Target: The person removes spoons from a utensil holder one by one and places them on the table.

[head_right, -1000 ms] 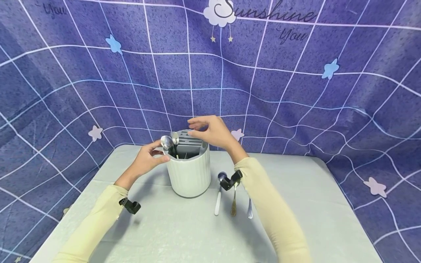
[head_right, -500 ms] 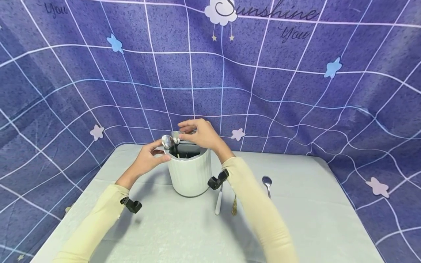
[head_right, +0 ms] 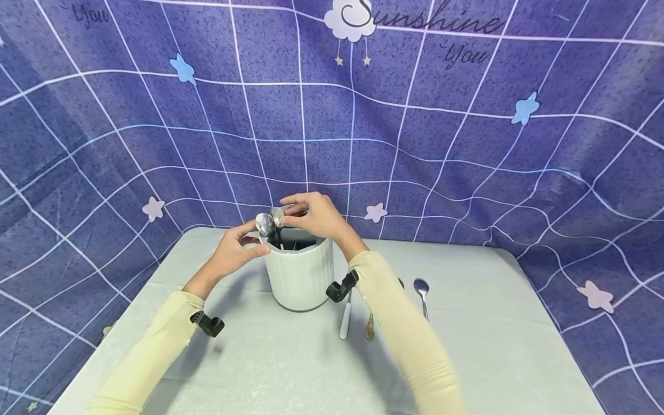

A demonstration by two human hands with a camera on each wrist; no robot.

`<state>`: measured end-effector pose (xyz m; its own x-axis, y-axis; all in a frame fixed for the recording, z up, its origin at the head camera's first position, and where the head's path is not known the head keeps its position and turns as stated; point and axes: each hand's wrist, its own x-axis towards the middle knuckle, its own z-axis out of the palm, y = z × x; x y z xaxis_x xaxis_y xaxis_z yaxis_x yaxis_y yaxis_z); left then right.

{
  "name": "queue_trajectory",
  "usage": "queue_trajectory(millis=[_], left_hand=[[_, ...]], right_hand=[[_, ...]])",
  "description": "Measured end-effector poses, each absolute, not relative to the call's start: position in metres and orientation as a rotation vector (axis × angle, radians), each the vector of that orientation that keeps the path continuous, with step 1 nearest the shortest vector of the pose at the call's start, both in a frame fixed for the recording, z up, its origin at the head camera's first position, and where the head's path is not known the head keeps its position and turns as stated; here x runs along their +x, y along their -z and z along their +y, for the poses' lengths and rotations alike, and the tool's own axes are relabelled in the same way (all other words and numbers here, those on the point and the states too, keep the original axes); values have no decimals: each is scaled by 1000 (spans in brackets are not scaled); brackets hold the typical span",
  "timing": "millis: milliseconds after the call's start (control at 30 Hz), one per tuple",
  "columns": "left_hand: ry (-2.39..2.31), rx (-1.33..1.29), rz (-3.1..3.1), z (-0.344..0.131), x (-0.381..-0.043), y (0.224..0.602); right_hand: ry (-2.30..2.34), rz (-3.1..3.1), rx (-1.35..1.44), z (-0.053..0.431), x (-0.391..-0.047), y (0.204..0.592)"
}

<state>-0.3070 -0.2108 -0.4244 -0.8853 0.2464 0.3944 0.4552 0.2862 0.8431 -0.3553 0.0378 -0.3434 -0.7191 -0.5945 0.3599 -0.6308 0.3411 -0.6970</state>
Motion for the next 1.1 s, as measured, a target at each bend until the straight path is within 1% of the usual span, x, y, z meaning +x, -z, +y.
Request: queue_trajectory(millis=[700, 933, 1100], left_hand=[[1663, -652, -2364, -212, -307, 426], [1647, -651, -2377, -213, -307, 427], [1660, -635, -2382, -212, -307, 426]], right_hand=[[-1258, -2596, 1171, 35, -354, 341], [-1286, -2597, 1167, 37, -351, 339], [-1399, -2566, 1176, 39, -351, 340]])
